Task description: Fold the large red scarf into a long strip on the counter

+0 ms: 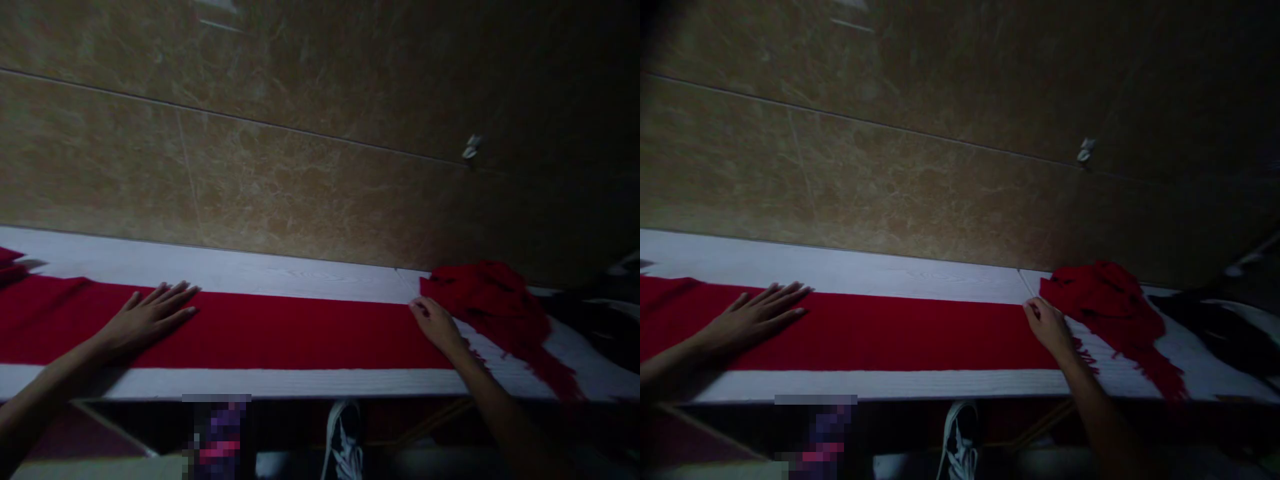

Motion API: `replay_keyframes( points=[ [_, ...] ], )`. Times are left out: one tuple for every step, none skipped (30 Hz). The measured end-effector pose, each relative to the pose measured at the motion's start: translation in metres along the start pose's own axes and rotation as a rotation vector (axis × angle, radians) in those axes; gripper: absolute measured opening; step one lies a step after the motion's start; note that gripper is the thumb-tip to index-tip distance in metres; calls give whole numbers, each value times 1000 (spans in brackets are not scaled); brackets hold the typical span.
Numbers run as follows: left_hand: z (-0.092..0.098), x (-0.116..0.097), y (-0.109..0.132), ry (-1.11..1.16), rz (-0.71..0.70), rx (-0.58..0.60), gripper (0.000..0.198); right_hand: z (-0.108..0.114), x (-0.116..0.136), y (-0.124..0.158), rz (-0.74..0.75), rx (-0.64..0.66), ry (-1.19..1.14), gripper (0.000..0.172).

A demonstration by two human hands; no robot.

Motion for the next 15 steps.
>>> replay_keyframes(
  points=[
    [-8, 8, 1, -9, -16, -31, 54, 10, -4, 0, -28, -33, -6, 31],
    [-16, 17, 1, -8, -36, -62, 55, 21, -10, 2, -57, -65, -15, 32],
    [-24, 25, 0, 0, -60, -92, 57, 31, -15, 5, -87, -93, -26, 33],
    [-32, 32, -2, 18, -91, -120, 59, 40, -20, 8, -114, -116, -37, 34],
    [-39, 38, -5, 41, -114, -152, 62, 49, -24, 12, -138, -132, -50, 35],
    [-43, 44, -8, 63, -131, -190, 67, 57, -27, 17, -157, -142, -62, 35],
    [-45, 47, -11, 83, -151, -216, 73, 64, -29, 21, -172, -148, -74, 35],
    [-47, 47, -13, 98, -176, -226, 78, 70, -30, 24, -183, -150, -84, 35],
    [-46, 46, -14, 106, -200, -225, 82, 75, -30, 27, -191, -148, -93, 35],
    [-44, 43, -15, 107, -217, -217, 85, 80, -28, 29, -196, -143, -99, 35],
    [-41, 39, -15, 101, -229, -203, 87, 85, -26, 30, -197, -134, -104, 36],
    [-37, 35, -14, 93, -231, -195, 88, 88, -23, 32, -195, -120, -107, 37],
    [-31, 31, -12, 87, -222, -194, 87, 90, -19, 33, -187, -102, -108, 37],
    [-25, 28, -11, 92, -217, -193, 86, 91, -14, 35, -174, -79, -108, 37],
    [-20, 24, -9, 107, -223, -189, 84, 91, -9, 37, -154, -52, -105, 37]
  ],
)
Point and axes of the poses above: each hand's wrist, its own y-axis away from the middle knuckle, its own z-axis out of the back of the hand, x = y × z, the point moved 7 cm from there along -y, towards the middle knuckle, and after that the axes turned 14 degrees about -z, right-handed, at the moved point
